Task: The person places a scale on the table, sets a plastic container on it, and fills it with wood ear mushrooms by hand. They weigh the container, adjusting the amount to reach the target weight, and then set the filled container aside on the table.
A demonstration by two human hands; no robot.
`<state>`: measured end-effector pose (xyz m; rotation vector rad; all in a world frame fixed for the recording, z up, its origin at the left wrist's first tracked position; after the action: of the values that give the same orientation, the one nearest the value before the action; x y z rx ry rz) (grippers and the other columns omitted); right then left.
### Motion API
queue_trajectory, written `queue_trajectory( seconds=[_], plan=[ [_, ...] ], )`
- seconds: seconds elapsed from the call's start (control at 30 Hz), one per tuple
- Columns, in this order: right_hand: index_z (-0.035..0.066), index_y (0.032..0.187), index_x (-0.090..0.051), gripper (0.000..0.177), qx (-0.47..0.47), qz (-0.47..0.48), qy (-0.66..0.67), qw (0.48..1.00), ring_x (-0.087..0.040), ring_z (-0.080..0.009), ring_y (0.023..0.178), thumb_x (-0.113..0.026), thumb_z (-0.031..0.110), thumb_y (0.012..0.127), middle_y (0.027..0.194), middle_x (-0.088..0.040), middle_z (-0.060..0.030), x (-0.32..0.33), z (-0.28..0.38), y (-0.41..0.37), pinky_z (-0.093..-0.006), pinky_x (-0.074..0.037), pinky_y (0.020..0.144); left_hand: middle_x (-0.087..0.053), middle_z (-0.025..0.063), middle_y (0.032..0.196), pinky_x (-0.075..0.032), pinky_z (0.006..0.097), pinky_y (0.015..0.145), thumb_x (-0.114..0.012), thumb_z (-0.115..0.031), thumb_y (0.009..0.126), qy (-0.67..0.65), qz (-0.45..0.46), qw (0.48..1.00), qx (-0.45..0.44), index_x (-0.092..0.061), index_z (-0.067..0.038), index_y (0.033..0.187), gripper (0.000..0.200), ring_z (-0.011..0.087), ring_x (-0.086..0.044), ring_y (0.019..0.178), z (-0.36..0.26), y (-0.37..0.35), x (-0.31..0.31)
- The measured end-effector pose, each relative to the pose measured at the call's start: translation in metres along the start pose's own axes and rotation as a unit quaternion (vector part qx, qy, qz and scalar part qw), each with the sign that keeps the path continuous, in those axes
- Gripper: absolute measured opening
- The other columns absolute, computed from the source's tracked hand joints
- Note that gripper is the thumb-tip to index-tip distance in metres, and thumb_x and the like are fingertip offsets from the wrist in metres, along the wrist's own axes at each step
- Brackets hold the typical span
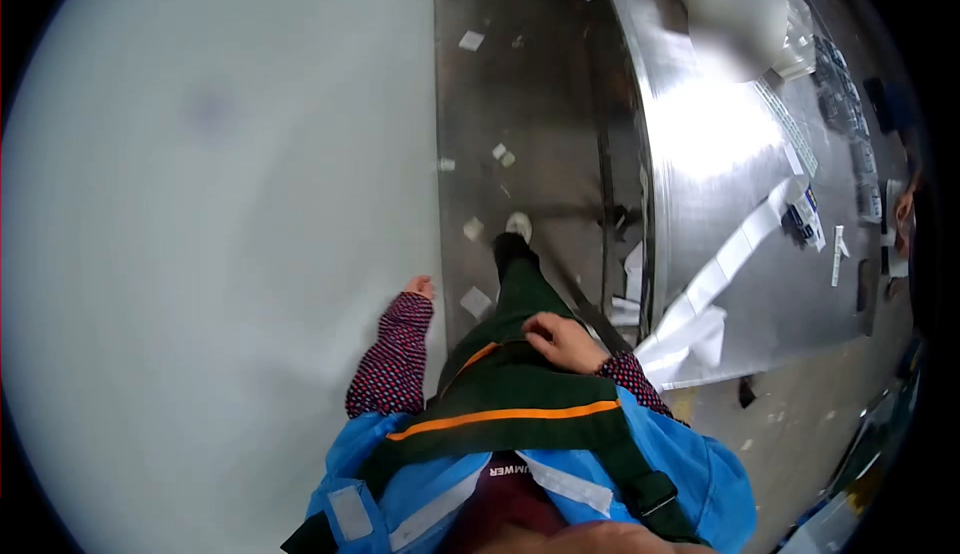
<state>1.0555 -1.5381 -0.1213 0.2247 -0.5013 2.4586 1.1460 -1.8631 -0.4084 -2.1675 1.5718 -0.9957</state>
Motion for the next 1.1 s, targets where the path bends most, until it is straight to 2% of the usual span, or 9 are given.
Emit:
queue_trajectory(
  seconds=[0.2, 0.27, 0.4, 0.47, 0.53, 0.57, 0.63, 0.87, 1.1],
  plan=[
    [0.003, 0.1, -0.054, 0.023, 0.052, -0.097, -0.063, 0.992, -0.057, -0.0302, 0.085, -0.055, 0.017, 0.082, 0.093, -0.058, -0.0154, 0.129, 0.048, 0.148, -0.0359, -0.046, 0.075, -0.062, 0.0116, 0.096, -0.049, 0.0373, 0.069, -0.054, -0.023, 0.084, 0.152, 0.286, 0.945, -0.034, -0.054, -0.006, 0.11, 0.031, 0.0212, -0.06, 0.082, -0.163, 0.104, -0.111],
    [0.003, 0.1, -0.054, 0.022, 0.057, -0.146, -0.011, 0.988, -0.057, -0.0298, 0.085, -0.055, 0.017, 0.083, 0.092, -0.058, -0.0153, 0.181, 0.078, 0.18, -0.0364, -0.046, 0.075, -0.062, 0.014, 0.097, -0.049, 0.0329, 0.076, -0.054, -0.024, 0.084, 0.307, 0.34, 0.864, -0.208, -0.057, -0.007, 0.108, 0.03, 0.0235, -0.061, 0.087, -0.259, 0.122, -0.117],
    [0.003, 0.096, -0.055, 0.019, 0.045, -0.167, -0.104, 0.979, -0.057, -0.0313, 0.086, -0.053, 0.017, 0.082, 0.091, -0.06, -0.016, 0.28, 0.094, 0.262, -0.0377, -0.046, 0.076, -0.06, 0.0127, 0.088, -0.05, 0.0299, 0.065, -0.055, -0.014, 0.084, 0.145, 0.223, 0.953, -0.148, -0.051, -0.003, 0.113, 0.031, 0.0193, -0.059, 0.074, -0.312, 0.275, -0.082],
    [0.003, 0.095, -0.056, 0.019, 0.03, -0.194, -0.102, 0.975, -0.057, -0.0308, 0.086, -0.053, 0.017, 0.083, 0.092, -0.059, -0.0156, 0.334, 0.095, 0.309, -0.0372, -0.046, 0.076, -0.061, 0.0111, 0.081, -0.048, 0.0318, 0.057, -0.053, -0.014, 0.084, -0.132, 0.234, 0.946, 0.183, -0.053, -0.002, 0.107, 0.026, 0.0184, -0.057, 0.063, -0.29, 0.372, -0.075],
    [0.003, 0.095, -0.056, 0.019, 0.02, -0.228, -0.084, 0.97, -0.057, -0.0308, 0.086, -0.053, 0.017, 0.083, 0.093, -0.059, -0.0155, 0.379, 0.092, 0.361, -0.0368, -0.046, 0.076, -0.061, 0.0114, 0.081, -0.048, 0.0283, 0.055, -0.054, -0.009, 0.083, -0.202, 0.22, 0.933, 0.201, -0.053, -0.002, 0.104, 0.022, 0.015, -0.056, 0.062, -0.333, 0.447, -0.064],
    [0.003, 0.098, -0.056, 0.021, 0.025, -0.252, -0.075, 0.965, -0.057, -0.031, 0.087, -0.054, 0.017, 0.083, 0.095, -0.059, -0.0155, 0.403, 0.091, 0.386, -0.0366, -0.046, 0.077, -0.061, 0.0106, 0.079, -0.047, 0.0249, 0.054, -0.054, -0.006, 0.083, -0.057, 0.092, 0.994, 0.005, -0.054, -0.002, 0.101, 0.018, 0.0135, -0.056, 0.062, -0.426, 0.443, -0.046],
    [0.002, 0.101, -0.056, 0.022, -0.011, -0.336, 0.004, 0.942, -0.06, -0.0273, 0.084, -0.054, 0.015, 0.083, 0.093, -0.06, -0.0145, 0.456, 0.076, 0.428, -0.0334, -0.048, 0.075, -0.061, 0.0105, 0.081, -0.047, 0.0246, 0.055, -0.053, -0.006, 0.085, -0.089, 0.133, 0.985, -0.071, -0.054, -0.002, 0.102, 0.018, 0.0137, -0.057, 0.064, -0.507, 0.51, -0.065],
    [0.001, 0.113, -0.046, 0.031, -0.038, -0.596, 0.255, 0.76, -0.057, -0.0126, 0.074, -0.053, 0.015, 0.087, 0.091, -0.057, -0.0067, 0.665, 0.03, 0.48, -0.0245, -0.047, 0.064, -0.061, 0.0118, 0.093, -0.049, 0.0259, 0.071, -0.051, -0.009, 0.087, -0.007, 0.367, 0.882, -0.294, -0.051, 0.001, 0.108, 0.024, 0.0161, -0.06, 0.081, -0.944, 0.553, -0.176],
    [-0.002, 0.12, -0.039, 0.036, 0.034, -0.696, 0.598, 0.396, -0.053, -0.0274, 0.094, -0.047, 0.011, 0.087, 0.11, -0.05, -0.0146, 0.79, -0.121, 0.51, -0.0358, -0.048, 0.075, -0.057, 0.0157, 0.107, -0.049, 0.0319, 0.075, -0.055, -0.011, 0.084, -0.012, 0.51, 0.857, -0.073, -0.04, -0.001, 0.121, 0.041, 0.0239, -0.058, 0.092, -1.035, 0.607, -0.35]
  ],
)
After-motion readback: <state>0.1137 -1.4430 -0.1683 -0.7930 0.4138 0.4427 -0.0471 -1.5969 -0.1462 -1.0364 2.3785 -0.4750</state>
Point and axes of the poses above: each hand's wrist, its own y-axis towards the middle knuckle, its own x-axis out of the back of the hand, z = x × y, the point moved 9 cm from there along y, towards the middle knuckle
